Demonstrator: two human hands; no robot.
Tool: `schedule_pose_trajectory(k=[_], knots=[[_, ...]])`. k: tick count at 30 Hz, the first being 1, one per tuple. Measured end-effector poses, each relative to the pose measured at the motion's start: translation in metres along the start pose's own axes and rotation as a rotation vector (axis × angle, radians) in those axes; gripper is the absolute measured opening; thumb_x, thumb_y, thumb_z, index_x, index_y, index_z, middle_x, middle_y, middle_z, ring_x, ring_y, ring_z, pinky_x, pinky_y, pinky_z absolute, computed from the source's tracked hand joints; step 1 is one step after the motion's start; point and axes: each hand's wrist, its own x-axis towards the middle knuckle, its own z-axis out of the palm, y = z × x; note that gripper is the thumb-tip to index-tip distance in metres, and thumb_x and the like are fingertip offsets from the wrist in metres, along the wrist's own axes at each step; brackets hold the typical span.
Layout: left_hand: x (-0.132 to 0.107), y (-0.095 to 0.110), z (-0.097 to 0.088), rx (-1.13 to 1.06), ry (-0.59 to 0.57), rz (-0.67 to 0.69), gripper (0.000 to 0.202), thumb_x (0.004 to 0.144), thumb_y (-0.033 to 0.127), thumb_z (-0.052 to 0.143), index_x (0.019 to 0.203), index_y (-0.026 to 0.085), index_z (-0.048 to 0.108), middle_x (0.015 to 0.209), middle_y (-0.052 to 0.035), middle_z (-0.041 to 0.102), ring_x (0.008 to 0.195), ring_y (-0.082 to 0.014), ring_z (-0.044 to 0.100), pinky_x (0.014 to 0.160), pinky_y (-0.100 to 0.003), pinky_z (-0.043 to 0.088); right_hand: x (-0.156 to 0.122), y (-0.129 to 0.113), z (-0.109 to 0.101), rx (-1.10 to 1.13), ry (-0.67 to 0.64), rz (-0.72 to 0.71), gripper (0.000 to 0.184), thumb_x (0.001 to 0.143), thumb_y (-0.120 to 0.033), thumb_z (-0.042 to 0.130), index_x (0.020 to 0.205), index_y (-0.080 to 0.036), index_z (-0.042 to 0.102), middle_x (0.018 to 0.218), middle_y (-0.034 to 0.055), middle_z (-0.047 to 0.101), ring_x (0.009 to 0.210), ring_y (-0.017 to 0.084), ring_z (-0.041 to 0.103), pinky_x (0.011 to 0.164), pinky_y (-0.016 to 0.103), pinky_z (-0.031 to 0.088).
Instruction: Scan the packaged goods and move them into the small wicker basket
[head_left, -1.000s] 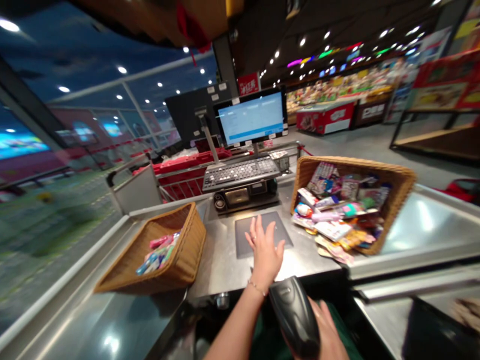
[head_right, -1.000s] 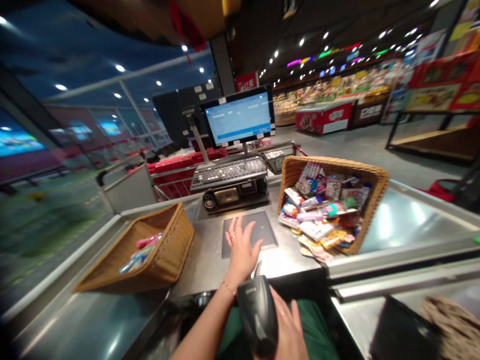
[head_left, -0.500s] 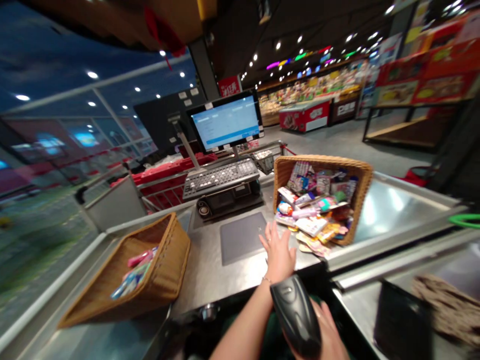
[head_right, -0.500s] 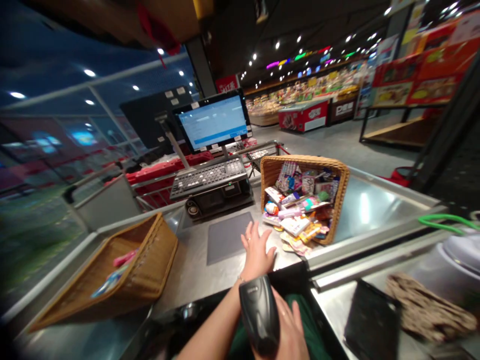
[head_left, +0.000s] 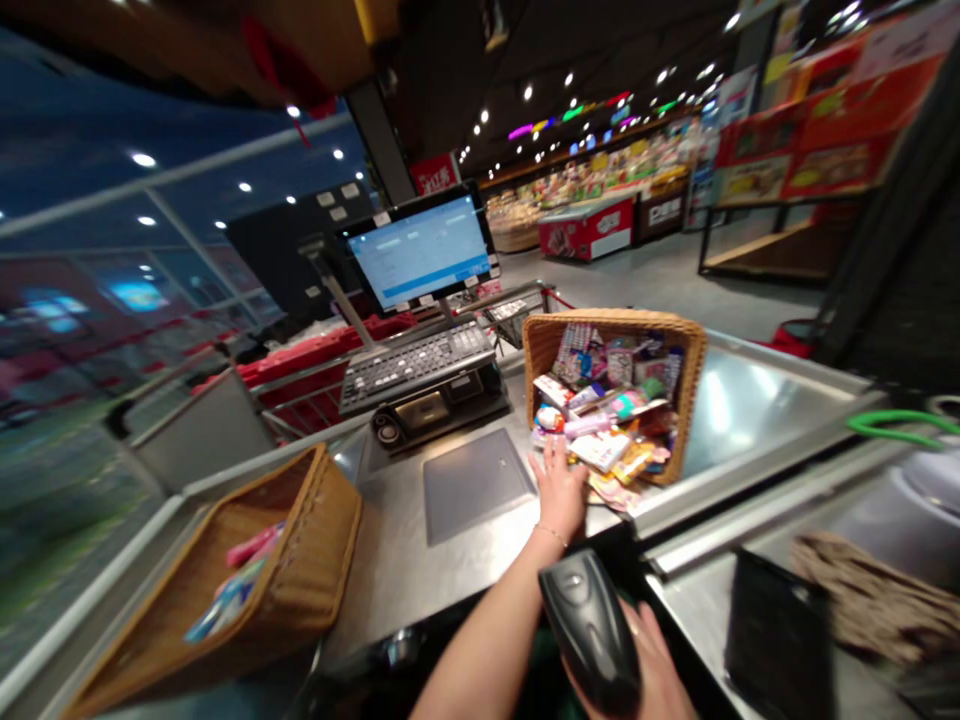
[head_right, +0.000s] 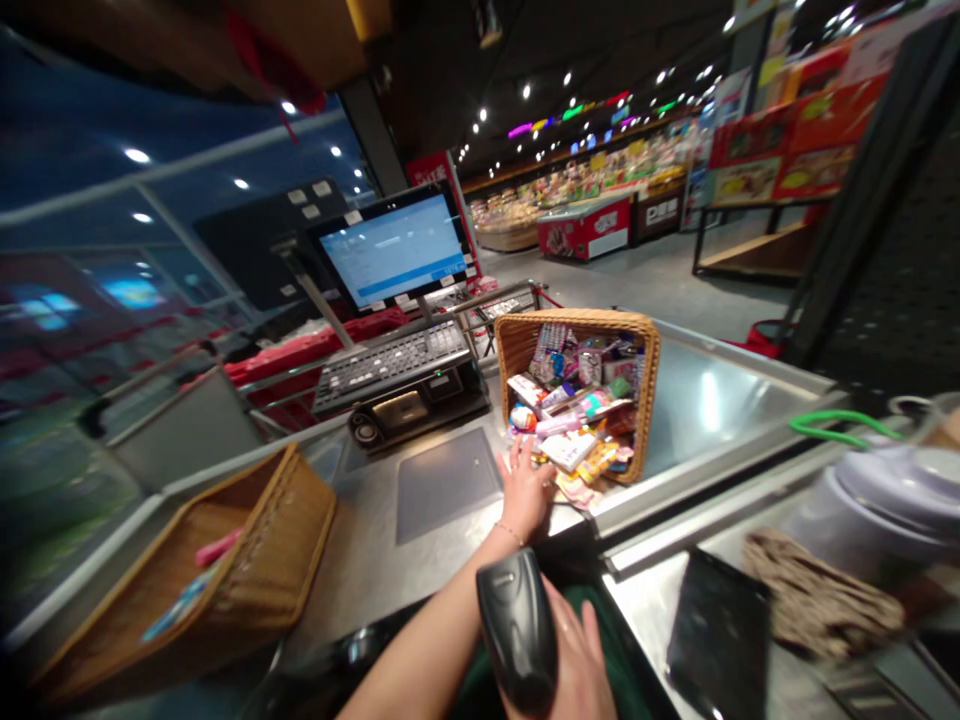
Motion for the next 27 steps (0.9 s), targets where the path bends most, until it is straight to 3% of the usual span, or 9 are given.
schedule_pose_trajectory(k=[4, 10, 12, 14, 17, 21, 24, 27], knots=[[0.007, -0.002, 0.006, 0.029, 0.025, 0.019, 0.016, 0.085, 0.023, 0.053, 0.084, 0.021, 0.068, 0.153, -0.0084, 0.033, 0.144, -0.0300, 0.019, 0.114, -0.065, 0.011, 0.002, 0.001, -0.005, -0.006, -0.001, 0.012, 0.045, 0.086, -0.039, 0.052, 0.122, -0.012, 0.056, 0.123, 0.0124, 0.065, 0.110, 0.029, 0.065, 0.094, 0.052, 0.052], [0.003, -0.004, -0.011, -0.020, 0.044, 0.034, 0.013, 0.081, 0.020, 0.055, 0.081, 0.022, 0.068, 0.155, -0.0034, 0.030, 0.145, -0.0285, 0.016, 0.113, -0.065, 0.011, 0.003, 0.002, -0.007, 0.003, -0.005, 0.060, 0.045, 0.086, -0.040, 0.052, 0.122, -0.012, 0.057, 0.122, 0.0119, 0.066, 0.111, 0.029, 0.064, 0.095, 0.051, 0.052], [-0.002, -0.004, -0.016, -0.053, 0.007, -0.063, 0.016, 0.082, 0.022, 0.052, 0.082, 0.023, 0.068, 0.151, -0.0038, 0.037, 0.144, -0.0282, 0.020, 0.113, -0.064, 0.015, 0.002, 0.002, -0.005, 0.017, -0.002, 0.066, 0.045, 0.086, -0.040, 0.052, 0.121, -0.011, 0.057, 0.121, 0.0130, 0.066, 0.111, 0.029, 0.064, 0.095, 0.052, 0.051], [-0.007, -0.006, -0.018, -0.079, -0.041, -0.241, 0.017, 0.083, 0.024, 0.051, 0.084, 0.022, 0.068, 0.145, -0.0068, 0.046, 0.141, -0.0290, 0.026, 0.111, -0.064, 0.019, 0.001, 0.003, -0.003, 0.043, -0.018, 0.069, 0.045, 0.087, -0.039, 0.052, 0.122, -0.011, 0.055, 0.122, 0.0134, 0.066, 0.112, 0.029, 0.064, 0.097, 0.054, 0.050], [-0.013, -0.011, -0.022, -0.094, -0.046, -0.403, 0.025, 0.078, 0.021, 0.057, 0.100, 0.024, 0.067, 0.144, -0.0090, 0.046, 0.142, -0.0294, 0.025, 0.111, -0.063, 0.018, 0.001, 0.003, -0.002, 0.073, -0.058, 0.076, 0.047, 0.088, -0.038, 0.051, 0.127, -0.012, 0.052, 0.125, 0.0131, 0.064, 0.114, 0.029, 0.062, 0.098, 0.055, 0.048], [-0.022, -0.019, -0.031, -0.120, -0.117, -0.340, 0.042, 0.070, 0.031, 0.070, 0.111, 0.029, 0.064, 0.152, -0.0089, 0.034, 0.144, -0.0322, 0.016, 0.111, -0.064, 0.014, 0.001, 0.003, -0.001, 0.051, -0.056, 0.062, 0.045, 0.089, -0.040, 0.049, 0.123, -0.012, 0.055, 0.124, 0.0138, 0.064, 0.113, 0.029, 0.063, 0.097, 0.055, 0.049], [-0.029, -0.017, -0.033, -0.081, -0.147, -0.353, 0.053, 0.064, 0.043, 0.076, 0.112, 0.026, 0.063, 0.153, -0.0129, 0.030, 0.144, -0.0362, 0.014, 0.109, -0.068, 0.015, 0.001, 0.001, 0.000, 0.037, -0.039, 0.045, 0.046, 0.089, -0.041, 0.049, 0.123, -0.011, 0.055, 0.123, 0.0142, 0.065, 0.112, 0.029, 0.063, 0.095, 0.054, 0.050], [-0.034, -0.008, -0.030, -0.012, -0.162, -0.345, 0.051, 0.064, 0.045, 0.075, 0.109, 0.023, 0.063, 0.155, -0.0144, 0.027, 0.144, -0.0359, 0.014, 0.108, -0.069, 0.014, 0.001, -0.001, 0.003, 0.025, -0.038, 0.032, 0.046, 0.089, -0.042, 0.050, 0.123, -0.011, 0.055, 0.122, 0.0138, 0.066, 0.112, 0.029, 0.064, 0.093, 0.052, 0.052]])
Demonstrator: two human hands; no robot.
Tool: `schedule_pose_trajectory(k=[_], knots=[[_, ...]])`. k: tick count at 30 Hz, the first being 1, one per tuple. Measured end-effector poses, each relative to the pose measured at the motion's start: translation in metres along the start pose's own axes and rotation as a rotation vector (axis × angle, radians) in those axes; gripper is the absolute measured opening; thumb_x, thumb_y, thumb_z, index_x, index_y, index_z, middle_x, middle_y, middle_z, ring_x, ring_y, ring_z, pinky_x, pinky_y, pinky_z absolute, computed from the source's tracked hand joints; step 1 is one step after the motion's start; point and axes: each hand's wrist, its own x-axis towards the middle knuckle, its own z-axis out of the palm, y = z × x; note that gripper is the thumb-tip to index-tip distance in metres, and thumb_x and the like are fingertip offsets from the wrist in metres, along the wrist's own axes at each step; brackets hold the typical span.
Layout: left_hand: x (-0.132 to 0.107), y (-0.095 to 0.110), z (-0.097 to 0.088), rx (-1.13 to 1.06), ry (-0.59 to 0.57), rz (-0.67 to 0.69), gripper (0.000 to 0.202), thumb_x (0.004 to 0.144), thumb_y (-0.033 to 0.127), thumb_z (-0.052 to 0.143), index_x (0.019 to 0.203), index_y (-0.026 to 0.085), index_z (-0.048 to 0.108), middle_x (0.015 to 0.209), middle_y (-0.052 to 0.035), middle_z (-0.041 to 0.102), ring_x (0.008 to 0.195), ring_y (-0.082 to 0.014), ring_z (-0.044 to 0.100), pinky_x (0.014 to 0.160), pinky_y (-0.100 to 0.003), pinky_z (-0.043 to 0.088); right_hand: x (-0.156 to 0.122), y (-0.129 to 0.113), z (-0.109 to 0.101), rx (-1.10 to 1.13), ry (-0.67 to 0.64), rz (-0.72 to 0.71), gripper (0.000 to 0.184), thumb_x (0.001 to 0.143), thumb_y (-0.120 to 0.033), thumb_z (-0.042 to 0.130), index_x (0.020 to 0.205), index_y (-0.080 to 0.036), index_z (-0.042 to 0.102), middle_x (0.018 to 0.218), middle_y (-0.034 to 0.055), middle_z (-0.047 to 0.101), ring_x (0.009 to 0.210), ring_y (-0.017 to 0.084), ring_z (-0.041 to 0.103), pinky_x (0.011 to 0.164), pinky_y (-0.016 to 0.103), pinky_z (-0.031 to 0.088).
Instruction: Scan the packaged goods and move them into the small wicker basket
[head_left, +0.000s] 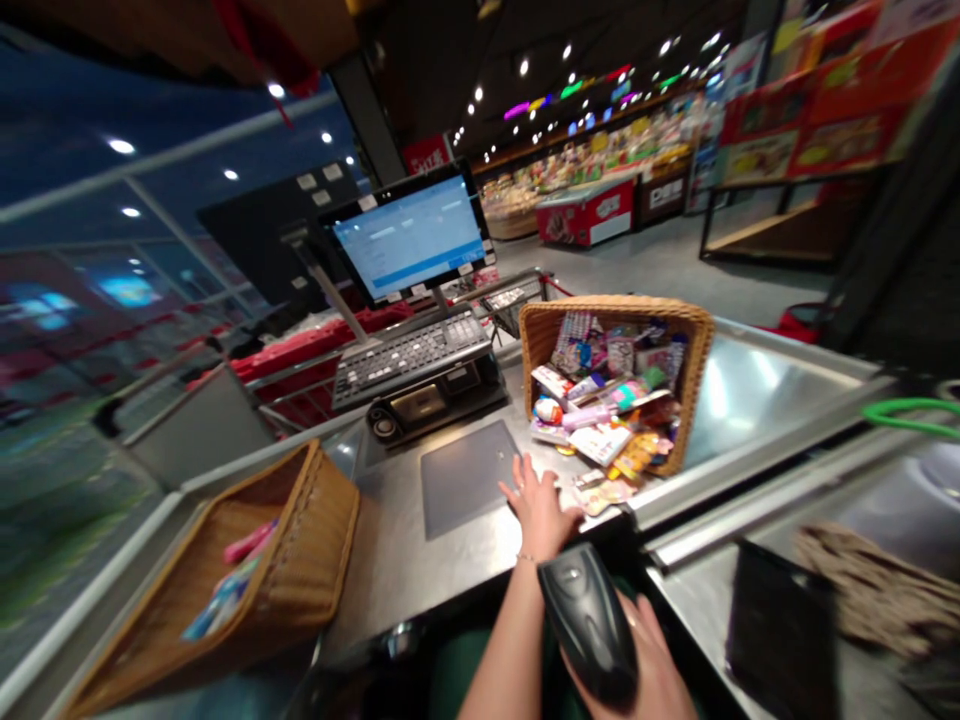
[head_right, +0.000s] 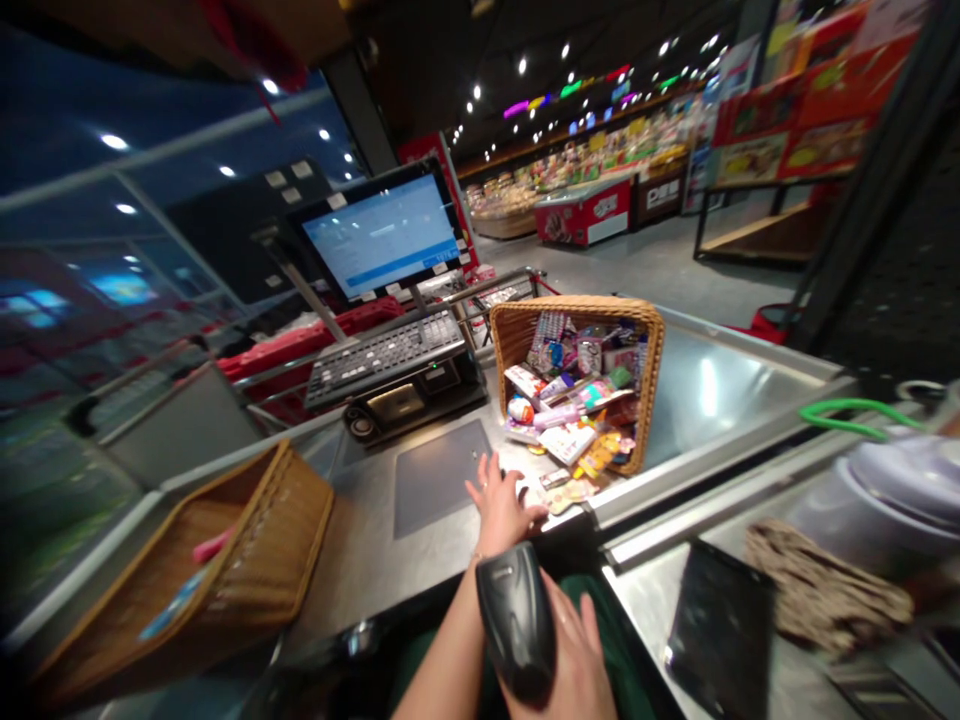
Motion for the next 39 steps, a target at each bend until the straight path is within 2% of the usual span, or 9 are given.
schedule_pose_trajectory(k=[13, 18, 20, 22, 24, 27, 29, 34, 39], knots=[[-0.004, 0.008, 0.010, 0.107, -0.056, -0.007, 0.044, 0.071, 0.045, 0.070, 0.105, 0.018, 0.066, 0.152, -0.0176, 0.032, 0.145, -0.0350, 0.016, 0.109, -0.068, 0.017, -0.001, 0.003, 0.003, -0.023, 0.014, -0.024, 0.046, 0.089, -0.043, 0.050, 0.122, -0.011, 0.055, 0.122, 0.0134, 0.066, 0.111, 0.029, 0.064, 0.093, 0.051, 0.053], [-0.005, -0.004, 0.008, 0.154, 0.094, -0.152, 0.051, 0.080, 0.055, 0.056, 0.106, 0.012, 0.068, 0.144, -0.0247, 0.041, 0.142, -0.0379, 0.022, 0.108, -0.071, 0.015, -0.001, 0.002, 0.003, -0.024, -0.011, -0.009, 0.046, 0.088, -0.042, 0.051, 0.122, -0.011, 0.057, 0.123, 0.0135, 0.065, 0.111, 0.030, 0.064, 0.093, 0.052, 0.052], [-0.004, -0.017, 0.006, 0.152, 0.147, -0.177, 0.044, 0.086, 0.050, 0.049, 0.102, 0.014, 0.069, 0.142, -0.0233, 0.045, 0.141, -0.0374, 0.025, 0.106, -0.071, 0.018, -0.002, 0.002, 0.002, -0.014, -0.025, 0.001, 0.045, 0.088, -0.041, 0.051, 0.123, -0.013, 0.056, 0.124, 0.0128, 0.065, 0.112, 0.030, 0.063, 0.094, 0.051, 0.052], [0.000, -0.032, 0.001, 0.135, 0.181, -0.114, 0.031, 0.088, 0.035, 0.050, 0.108, 0.020, 0.067, 0.147, -0.0186, 0.040, 0.142, -0.0352, 0.023, 0.106, -0.070, 0.021, -0.003, 0.002, 0.001, -0.010, -0.031, 0.002, 0.044, 0.088, -0.040, 0.051, 0.123, -0.014, 0.057, 0.124, 0.0120, 0.065, 0.112, 0.029, 0.063, 0.094, 0.050, 0.052], [0.008, -0.043, -0.005, 0.118, 0.154, 0.051, 0.034, 0.088, 0.025, 0.050, 0.119, 0.030, 0.062, 0.152, -0.0131, 0.033, 0.144, -0.0324, 0.020, 0.108, -0.067, 0.021, -0.003, 0.001, 0.001, -0.018, -0.016, -0.003, 0.043, 0.088, -0.038, 0.051, 0.122, -0.014, 0.057, 0.123, 0.0122, 0.066, 0.111, 0.029, 0.064, 0.094, 0.050, 0.052], [0.028, -0.052, -0.014, 0.123, 0.038, 0.397, 0.034, 0.089, 0.030, 0.051, 0.121, 0.038, 0.060, 0.156, -0.0074, 0.027, 0.145, -0.0312, 0.017, 0.110, -0.067, 0.014, -0.001, 0.000, 0.003, -0.046, 0.013, -0.047, 0.044, 0.087, -0.036, 0.050, 0.121, -0.010, 0.056, 0.120, 0.0136, 0.067, 0.108, 0.029, 0.066, 0.090, 0.051, 0.054], [0.041, -0.055, -0.019, 0.166, -0.091, 0.564, 0.031, 0.088, 0.027, 0.053, 0.115, 0.035, 0.063, 0.156, -0.0069, 0.026, 0.145, -0.0324, 0.015, 0.108, -0.071, 0.011, 0.000, 0.000, 0.005, -0.071, 0.034, -0.073, 0.044, 0.085, -0.035, 0.050, 0.120, -0.008, 0.056, 0.117, 0.0142, 0.068, 0.106, 0.030, 0.067, 0.088, 0.051, 0.055], [0.064, -0.065, -0.020, 0.260, -0.139, 0.612, 0.032, 0.072, 0.029, 0.074, 0.102, 0.022, 0.067, 0.153, -0.0148, 0.029, 0.144, -0.0368, 0.014, 0.107, -0.074, 0.008, 0.000, -0.001, 0.006, -0.119, 0.034, -0.088, 0.042, 0.083, -0.035, 0.052, 0.116, -0.010, 0.059, 0.116, 0.0131, 0.069, 0.104, 0.029, 0.068, 0.089, 0.049, 0.055], [0.068, -0.076, -0.015, 0.221, -0.158, 0.616, 0.049, 0.060, 0.037, 0.083, 0.105, 0.025, 0.066, 0.153, -0.0150, 0.029, 0.144, -0.0386, 0.013, 0.105, -0.076, 0.008, -0.001, -0.003, 0.005, -0.125, -0.019, -0.091, 0.042, 0.084, -0.034, 0.050, 0.117, -0.010, 0.060, 0.120, 0.0124, 0.067, 0.108, 0.029, 0.066, 0.090, 0.049, 0.054]])
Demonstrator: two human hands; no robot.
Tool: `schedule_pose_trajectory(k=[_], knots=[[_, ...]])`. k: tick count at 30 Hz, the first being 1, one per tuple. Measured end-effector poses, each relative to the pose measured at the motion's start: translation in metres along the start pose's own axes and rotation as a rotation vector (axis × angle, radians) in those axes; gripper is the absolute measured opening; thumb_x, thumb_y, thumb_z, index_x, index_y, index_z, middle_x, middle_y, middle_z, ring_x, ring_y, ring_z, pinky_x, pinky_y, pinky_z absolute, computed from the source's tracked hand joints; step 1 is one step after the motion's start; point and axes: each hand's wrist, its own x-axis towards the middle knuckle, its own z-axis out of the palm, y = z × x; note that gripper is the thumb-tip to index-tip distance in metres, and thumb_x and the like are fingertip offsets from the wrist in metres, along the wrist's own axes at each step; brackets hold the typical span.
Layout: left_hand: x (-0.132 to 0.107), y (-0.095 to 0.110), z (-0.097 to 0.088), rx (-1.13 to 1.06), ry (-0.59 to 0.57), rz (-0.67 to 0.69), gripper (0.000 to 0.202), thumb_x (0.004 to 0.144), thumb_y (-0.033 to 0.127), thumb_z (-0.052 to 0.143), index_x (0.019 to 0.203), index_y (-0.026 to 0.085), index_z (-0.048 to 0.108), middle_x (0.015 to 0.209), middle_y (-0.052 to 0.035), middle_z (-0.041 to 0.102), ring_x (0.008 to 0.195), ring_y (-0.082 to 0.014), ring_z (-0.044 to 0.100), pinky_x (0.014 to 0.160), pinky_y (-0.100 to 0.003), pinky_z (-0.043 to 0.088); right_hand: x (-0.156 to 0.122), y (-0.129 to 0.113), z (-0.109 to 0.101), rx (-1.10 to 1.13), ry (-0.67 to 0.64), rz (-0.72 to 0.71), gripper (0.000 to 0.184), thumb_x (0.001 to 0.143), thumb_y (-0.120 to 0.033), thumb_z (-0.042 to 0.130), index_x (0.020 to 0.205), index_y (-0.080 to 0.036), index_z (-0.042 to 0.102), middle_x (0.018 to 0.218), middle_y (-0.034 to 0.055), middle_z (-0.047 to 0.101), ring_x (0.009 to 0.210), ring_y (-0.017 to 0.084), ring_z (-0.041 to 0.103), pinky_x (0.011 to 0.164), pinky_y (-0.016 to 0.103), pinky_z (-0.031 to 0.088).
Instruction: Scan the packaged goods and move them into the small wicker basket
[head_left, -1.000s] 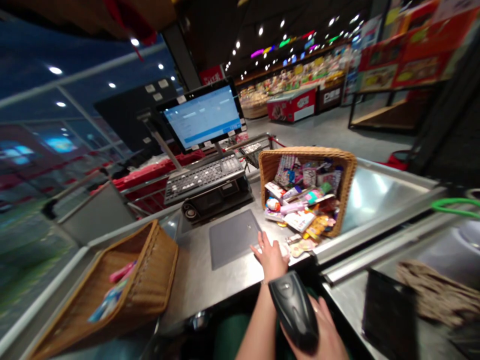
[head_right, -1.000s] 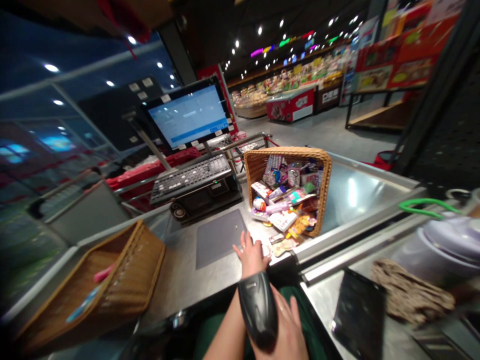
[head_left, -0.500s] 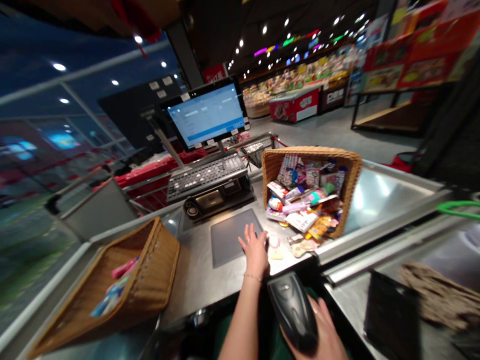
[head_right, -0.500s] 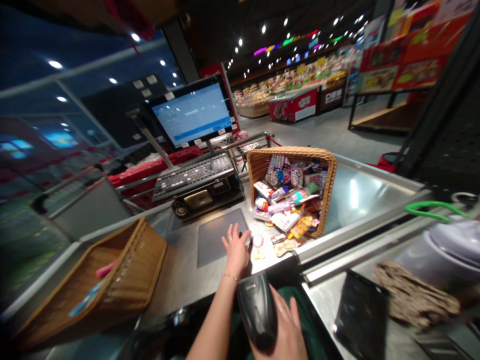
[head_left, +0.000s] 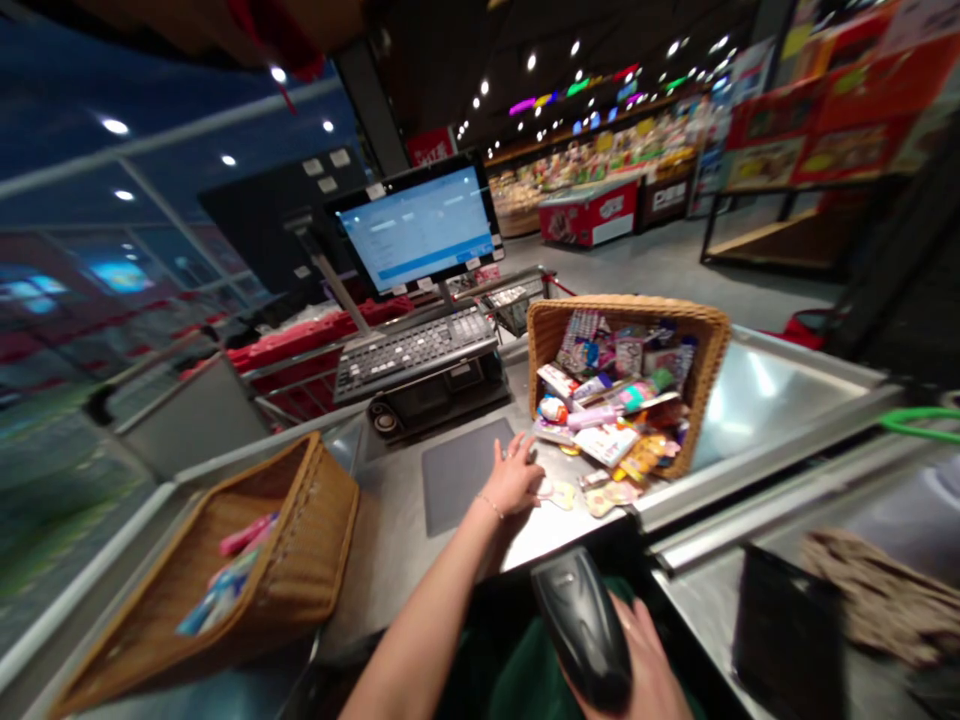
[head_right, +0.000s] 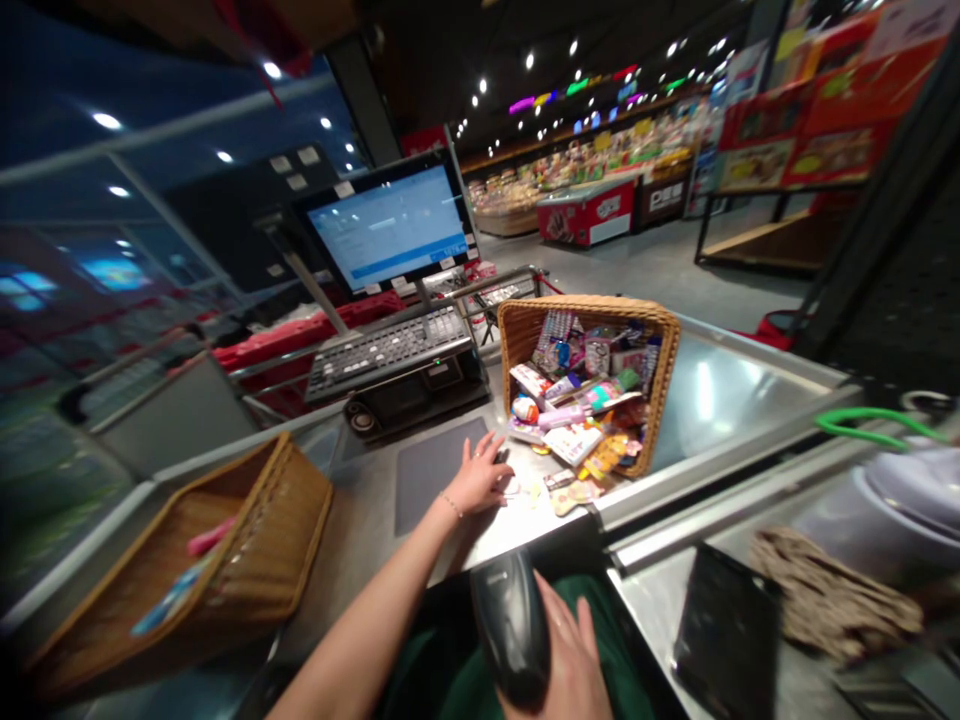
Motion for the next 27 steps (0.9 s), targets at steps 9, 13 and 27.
schedule_pose_trajectory(k=[9, 13, 27], knots=[[-0.021, -0.001, -0.012, 0.033, 0.226, -0.068, 0.026, 0.072, 0.038, 0.073, 0.088, 0.018, 0.066, 0.152, -0.0165, 0.030, 0.144, -0.0367, 0.015, 0.106, -0.075, 0.010, 0.002, 0.000, 0.005, -0.016, 0.005, -0.024, 0.045, 0.084, -0.036, 0.051, 0.118, -0.009, 0.061, 0.117, 0.0139, 0.068, 0.104, 0.030, 0.068, 0.087, 0.050, 0.056], [-0.042, -0.004, -0.019, 0.069, 0.358, -0.181, 0.027, 0.071, 0.031, 0.074, 0.094, 0.021, 0.065, 0.155, -0.0146, 0.027, 0.144, -0.0362, 0.016, 0.106, -0.075, 0.012, 0.004, -0.005, 0.002, 0.045, -0.062, 0.024, 0.045, 0.087, -0.039, 0.049, 0.122, -0.012, 0.059, 0.123, 0.0127, 0.065, 0.109, 0.030, 0.065, 0.091, 0.052, 0.053], [-0.108, -0.012, -0.032, 0.168, 0.573, -0.382, 0.029, 0.072, 0.026, 0.072, 0.100, 0.023, 0.065, 0.153, -0.0143, 0.032, 0.143, -0.0378, 0.021, 0.106, -0.074, 0.017, 0.011, -0.020, 0.002, 0.028, 0.001, -0.082, 0.043, 0.085, -0.033, 0.048, 0.122, -0.012, 0.056, 0.119, 0.0132, 0.067, 0.106, 0.029, 0.067, 0.086, 0.052, 0.056]])
